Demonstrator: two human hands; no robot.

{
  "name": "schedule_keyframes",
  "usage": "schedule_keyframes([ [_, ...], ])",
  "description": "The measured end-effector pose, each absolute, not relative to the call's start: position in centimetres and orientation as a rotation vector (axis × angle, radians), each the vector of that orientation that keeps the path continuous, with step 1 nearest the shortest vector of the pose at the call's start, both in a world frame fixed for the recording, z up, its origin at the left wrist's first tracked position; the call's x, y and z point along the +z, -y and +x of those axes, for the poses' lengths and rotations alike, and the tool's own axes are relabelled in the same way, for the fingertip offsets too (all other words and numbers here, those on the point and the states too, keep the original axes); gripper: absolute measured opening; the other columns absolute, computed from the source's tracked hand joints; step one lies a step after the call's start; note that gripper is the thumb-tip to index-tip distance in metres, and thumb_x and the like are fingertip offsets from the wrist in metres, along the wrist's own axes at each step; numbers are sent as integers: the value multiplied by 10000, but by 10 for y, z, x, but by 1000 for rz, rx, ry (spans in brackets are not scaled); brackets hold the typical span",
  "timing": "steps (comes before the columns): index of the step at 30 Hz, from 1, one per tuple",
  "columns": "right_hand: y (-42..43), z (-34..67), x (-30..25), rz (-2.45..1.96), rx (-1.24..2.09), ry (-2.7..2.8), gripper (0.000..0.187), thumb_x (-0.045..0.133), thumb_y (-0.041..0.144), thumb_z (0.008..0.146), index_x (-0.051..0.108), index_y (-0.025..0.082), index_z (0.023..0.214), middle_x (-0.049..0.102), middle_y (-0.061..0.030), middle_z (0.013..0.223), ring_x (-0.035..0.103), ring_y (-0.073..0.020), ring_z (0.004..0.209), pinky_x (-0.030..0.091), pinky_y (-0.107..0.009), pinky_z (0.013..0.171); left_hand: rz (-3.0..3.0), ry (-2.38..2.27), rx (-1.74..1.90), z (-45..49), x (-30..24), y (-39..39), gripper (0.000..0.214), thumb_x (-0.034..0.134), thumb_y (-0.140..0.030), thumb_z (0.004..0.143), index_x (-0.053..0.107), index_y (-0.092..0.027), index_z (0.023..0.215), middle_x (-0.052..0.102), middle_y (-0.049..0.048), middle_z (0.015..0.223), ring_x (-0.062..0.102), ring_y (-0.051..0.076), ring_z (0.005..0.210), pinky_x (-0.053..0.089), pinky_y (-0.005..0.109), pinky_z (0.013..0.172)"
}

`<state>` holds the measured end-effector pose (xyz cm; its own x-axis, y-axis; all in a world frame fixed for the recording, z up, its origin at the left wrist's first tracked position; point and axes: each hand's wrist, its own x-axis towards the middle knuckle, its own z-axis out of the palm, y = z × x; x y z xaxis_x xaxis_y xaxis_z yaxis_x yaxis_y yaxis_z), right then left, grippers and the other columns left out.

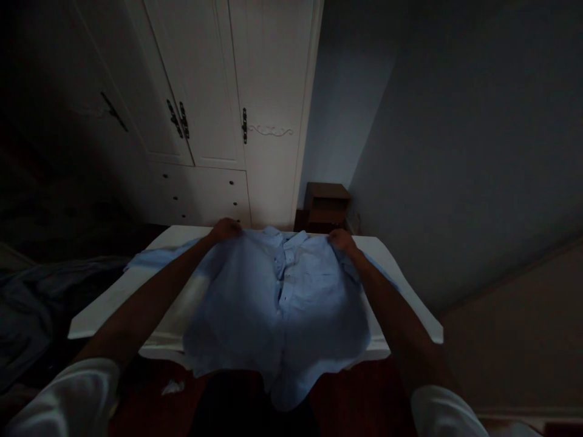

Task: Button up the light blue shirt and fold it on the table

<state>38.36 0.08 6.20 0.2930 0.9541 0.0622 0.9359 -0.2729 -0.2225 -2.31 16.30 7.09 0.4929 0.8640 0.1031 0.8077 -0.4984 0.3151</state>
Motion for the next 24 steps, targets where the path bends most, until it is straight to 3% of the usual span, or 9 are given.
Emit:
schedule_keyframes([
  [4, -12, 385, 69, -2346, -18, 1557, 416, 362, 230, 947, 610, 126, 1264, 659, -144, 1227, 624, -234, 1120, 472, -314, 931, 2464, -1667, 511, -27, 79, -170, 345, 458, -247, 876, 697, -155, 1106, 691, 133, 1137, 635, 255, 1024, 480, 353, 877],
  [9, -24, 359, 58, -2365, -34, 1547, 412, 442, 159, 885, 603, 112, 1261, 645, -170, 1208, 601, -270, 1112, 448, -347, 951, 2517, -1746, 480, -15, 64, -159, 352, 494, -241, 851, 676, -123, 1129, 620, 226, 1182, 549, 367, 1130, 438, 499, 921],
  [14, -31, 312, 48, -2235, -137, 1727, 489, 448, 80, 855, 552, 151, 1328, 509, -166, 1383, 450, -313, 1283, 342, -412, 1066, 2703, -1398, 420, 9, 54, -144, 368, 525, -228, 846, 653, -209, 1190, 551, 126, 1355, 478, 286, 1260, 388, 392, 1044],
  [17, -35, 283, 47, -2031, -117, 2035, 529, 433, 23, 839, 553, 164, 1334, 498, -148, 1416, 434, -317, 1305, 330, -437, 1078, 2777, -1036, 312, 28, 46, -135, 356, 536, -258, 856, 650, -246, 1193, 571, 77, 1354, 484, 247, 1274, 366, 356, 1085],
  [21, -40, 258, 42, -1810, 2, 2375, 571, 451, -10, 821, 544, 187, 1349, 533, -105, 1409, 466, -250, 1303, 341, -382, 1083, 2756, -914, 236, 44, 28, -126, 344, 597, -312, 828, 662, -231, 1155, 642, 75, 1260, 561, 240, 1190, 416, 367, 1046],
  [24, -43, 250, 36, -1745, -3, 2499, 541, 453, 5, 844, 548, 185, 1346, 520, -109, 1429, 469, -254, 1311, 353, -395, 1071, 2722, -984, 305, 48, 18, -122, 311, 568, -324, 855, 680, -178, 1105, 671, 119, 1181, 600, 266, 1122, 448, 403, 1000],
])
